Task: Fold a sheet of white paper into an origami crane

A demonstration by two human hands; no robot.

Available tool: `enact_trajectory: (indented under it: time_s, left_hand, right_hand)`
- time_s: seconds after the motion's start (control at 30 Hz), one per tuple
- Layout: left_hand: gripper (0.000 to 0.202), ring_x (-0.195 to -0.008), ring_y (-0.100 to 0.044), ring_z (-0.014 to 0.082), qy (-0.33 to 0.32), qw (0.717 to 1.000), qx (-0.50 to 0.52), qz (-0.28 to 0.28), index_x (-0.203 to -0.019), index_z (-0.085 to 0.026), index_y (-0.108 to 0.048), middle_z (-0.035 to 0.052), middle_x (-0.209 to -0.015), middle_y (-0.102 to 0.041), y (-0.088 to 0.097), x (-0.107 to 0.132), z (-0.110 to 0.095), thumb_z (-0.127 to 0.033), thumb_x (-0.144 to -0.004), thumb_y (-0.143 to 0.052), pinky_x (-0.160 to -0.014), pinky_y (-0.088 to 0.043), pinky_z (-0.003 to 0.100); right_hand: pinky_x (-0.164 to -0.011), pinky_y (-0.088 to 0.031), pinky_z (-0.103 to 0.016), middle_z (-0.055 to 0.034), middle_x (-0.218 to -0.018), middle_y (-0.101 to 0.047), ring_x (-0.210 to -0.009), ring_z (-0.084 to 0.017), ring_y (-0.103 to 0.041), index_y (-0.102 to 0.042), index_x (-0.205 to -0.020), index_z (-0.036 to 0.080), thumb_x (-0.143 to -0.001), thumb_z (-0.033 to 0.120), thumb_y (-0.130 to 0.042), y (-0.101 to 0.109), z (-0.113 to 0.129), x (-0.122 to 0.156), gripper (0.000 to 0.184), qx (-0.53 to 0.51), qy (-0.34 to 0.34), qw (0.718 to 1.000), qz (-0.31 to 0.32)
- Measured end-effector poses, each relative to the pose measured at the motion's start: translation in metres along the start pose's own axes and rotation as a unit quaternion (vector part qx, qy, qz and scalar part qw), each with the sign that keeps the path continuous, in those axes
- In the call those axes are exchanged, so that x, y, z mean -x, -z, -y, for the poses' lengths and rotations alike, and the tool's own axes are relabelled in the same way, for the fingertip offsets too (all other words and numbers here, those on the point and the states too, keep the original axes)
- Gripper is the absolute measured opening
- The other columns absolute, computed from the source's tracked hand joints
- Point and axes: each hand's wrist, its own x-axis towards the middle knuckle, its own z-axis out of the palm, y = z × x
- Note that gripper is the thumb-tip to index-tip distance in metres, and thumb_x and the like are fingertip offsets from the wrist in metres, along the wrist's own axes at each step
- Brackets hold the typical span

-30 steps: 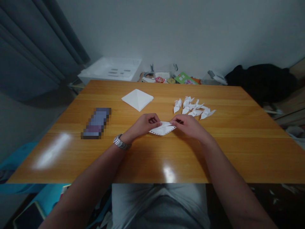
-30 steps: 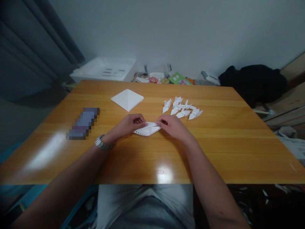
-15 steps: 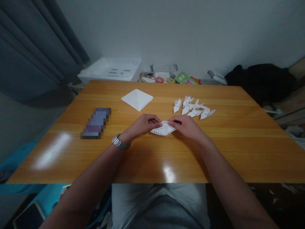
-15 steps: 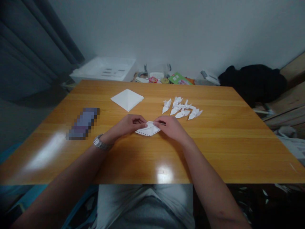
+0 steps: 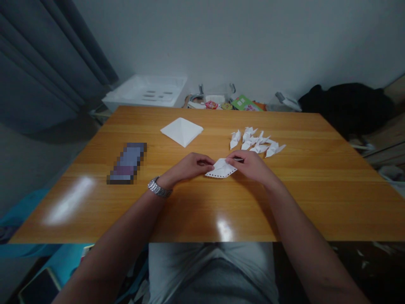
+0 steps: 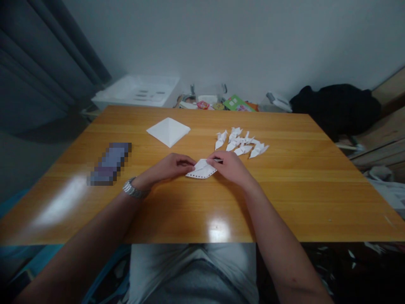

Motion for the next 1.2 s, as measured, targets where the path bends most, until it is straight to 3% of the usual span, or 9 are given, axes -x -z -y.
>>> enact_trajectory:
  time_s: [0.27,0.57,0.9,1.2]
  left_hand:
    - [0.030,-0.086,-0.068,0.0151,-0.030,0.999,0.022,-0.014,-0.109,-0.015,-0.072,0.0077,-0.098,-0.075,-0.005,0.001,-0.006,-0.036,-0.088,-0.070,-0.077,-0.053,0.026]
    - [0.032,-0.082,-0.067,0.0151,-0.035,0.996,0.075,-0.011,-0.104,-0.014,-0.072,0.0071,-0.091,-0.074,-0.016,-0.001,-0.004,-0.043,-0.089,-0.071,-0.074,-0.053,0.026]
    - [0.020,-0.069,-0.061,0.0116,-0.036,0.996,0.033,-0.079,-0.091,-0.014,-0.072,0.0033,-0.077,-0.070,-0.015,-0.003,-0.001,-0.033,-0.088,-0.070,-0.062,-0.047,0.021]
    - [0.020,-0.067,-0.060,0.0106,-0.040,0.996,0.016,-0.081,-0.089,-0.014,-0.071,0.0026,-0.076,-0.069,-0.014,-0.004,0.003,-0.033,-0.087,-0.070,-0.060,-0.046,0.020]
  right_hand:
    - [-0.074,-0.049,-0.032,-0.0050,-0.091,-0.077,-0.082,-0.020,-0.067,-0.076,-0.090,0.023,-0.096,0.034,-0.062,-0.001,-0.001,0.000,0.018,0.000,0.003,1.000,0.012]
    - [-0.074,-0.050,-0.033,-0.0046,-0.091,-0.080,-0.081,-0.021,-0.070,-0.080,-0.092,0.023,-0.094,0.035,-0.065,-0.006,0.003,0.000,0.019,-0.009,0.008,0.998,0.057]
    - [-0.074,-0.053,-0.035,-0.0046,-0.092,-0.080,-0.081,-0.022,-0.070,-0.079,-0.091,0.025,-0.092,0.036,-0.066,0.001,-0.001,0.001,0.017,-0.023,-0.018,1.000,0.011]
    - [-0.071,-0.053,-0.035,-0.0036,-0.085,-0.080,-0.076,-0.021,-0.071,-0.081,-0.084,0.024,-0.089,0.037,-0.069,0.003,-0.004,0.002,0.018,-0.021,-0.041,0.999,-0.002]
